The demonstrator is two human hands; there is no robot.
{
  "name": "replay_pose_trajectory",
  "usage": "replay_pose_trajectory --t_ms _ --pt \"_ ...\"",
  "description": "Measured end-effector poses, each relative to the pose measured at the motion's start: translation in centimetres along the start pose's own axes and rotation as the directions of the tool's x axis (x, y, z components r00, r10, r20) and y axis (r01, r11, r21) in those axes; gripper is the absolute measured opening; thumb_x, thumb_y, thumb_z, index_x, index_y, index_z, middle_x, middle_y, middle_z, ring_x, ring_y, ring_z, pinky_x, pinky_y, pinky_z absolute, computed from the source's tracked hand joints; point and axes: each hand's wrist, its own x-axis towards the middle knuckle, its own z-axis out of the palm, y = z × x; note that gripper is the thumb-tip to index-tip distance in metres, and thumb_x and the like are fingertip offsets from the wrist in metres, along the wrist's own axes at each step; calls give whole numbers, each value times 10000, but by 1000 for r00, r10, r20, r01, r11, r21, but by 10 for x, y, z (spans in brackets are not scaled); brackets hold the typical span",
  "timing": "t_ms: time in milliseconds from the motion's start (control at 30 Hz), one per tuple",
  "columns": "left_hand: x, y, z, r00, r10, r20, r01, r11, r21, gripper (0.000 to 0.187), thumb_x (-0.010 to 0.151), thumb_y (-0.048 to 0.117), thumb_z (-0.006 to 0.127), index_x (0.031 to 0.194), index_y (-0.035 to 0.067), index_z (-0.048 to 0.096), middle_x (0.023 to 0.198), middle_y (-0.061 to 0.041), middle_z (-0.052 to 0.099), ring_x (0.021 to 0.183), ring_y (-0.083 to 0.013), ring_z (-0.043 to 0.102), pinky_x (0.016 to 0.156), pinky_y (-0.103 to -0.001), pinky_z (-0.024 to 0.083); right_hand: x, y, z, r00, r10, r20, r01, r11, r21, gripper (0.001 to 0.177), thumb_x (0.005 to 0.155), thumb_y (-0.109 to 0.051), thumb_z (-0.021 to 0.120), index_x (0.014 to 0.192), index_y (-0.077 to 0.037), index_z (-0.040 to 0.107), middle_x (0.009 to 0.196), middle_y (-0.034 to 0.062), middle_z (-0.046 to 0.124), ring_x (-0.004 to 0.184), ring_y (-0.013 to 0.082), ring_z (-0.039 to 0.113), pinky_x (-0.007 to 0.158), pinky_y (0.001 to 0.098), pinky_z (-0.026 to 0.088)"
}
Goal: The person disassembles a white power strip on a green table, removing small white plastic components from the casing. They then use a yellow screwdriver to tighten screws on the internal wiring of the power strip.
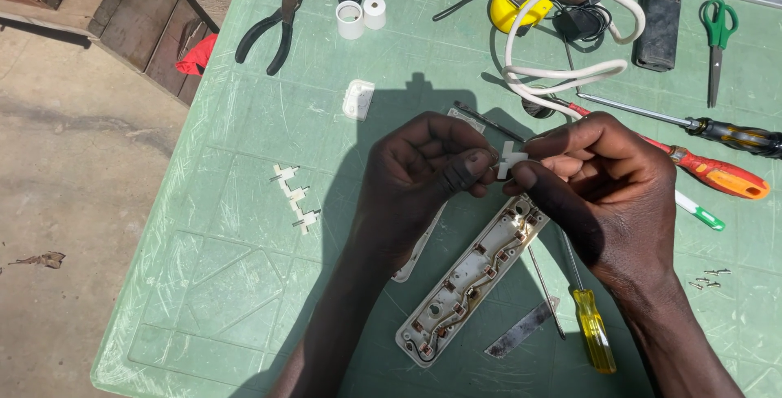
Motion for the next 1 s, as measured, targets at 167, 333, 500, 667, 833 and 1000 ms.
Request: replay_pose_trajectory --t_ms 167,333,500,667,833,1000 --pt "0 -2 0 1000 17 7 -17 1000 -4 168 881 101 777 984 39 660 901 -104 708 793 -161 675 713 -274 614 -2 3 0 1000 -24 -19 23 999 -40 145 908 -38 771 992 -32 652 955 104 722 829 176 737 756 273 626" --pt "0 -3 0 1000 16 0 -16 1000 10 199 856 98 795 964 43 636 899 -104 705 807 -168 672 724 -298 631 -3 6 0 998 -43 -46 38 993 -108 180 895 -33 797 1008 -17 657 978 118 724 868 177 717 773 274 589" --pt "-2 -1 1 999 40 -2 -40 999 25 185 869 87 780 964 43 628 893 -103 695 815 -169 673 728 -297 633 -6 3 4 996 -61 -67 51 989 -142 182 899 13 808 988 14 649 981 149 720 893 191 713 797 279 584" --pt "-2 1 1 997 77 -8 -75 990 119 162 879 88 774 959 59 637 923 -90 705 873 -164 708 764 -304 662 -8 -1 4 993 -89 -75 72 974 -213 198 889 29 830 958 39 645 980 175 726 919 220 724 819 307 598" --pt "-3 3 0 998 51 -27 -47 991 128 167 831 62 805 888 38 650 889 -108 724 849 -168 734 772 -285 673 -8 -6 3 991 -132 -30 119 953 -279 172 874 29 844 955 58 694 939 183 726 896 253 740 780 337 622" --pt "-3 -2 1 997 68 -26 -64 989 136 147 827 45 806 876 27 668 869 -123 728 854 -188 754 786 -283 676 -10 -4 1 990 -139 10 137 957 -256 155 893 87 806 956 91 664 950 218 715 892 270 733 806 334 626"
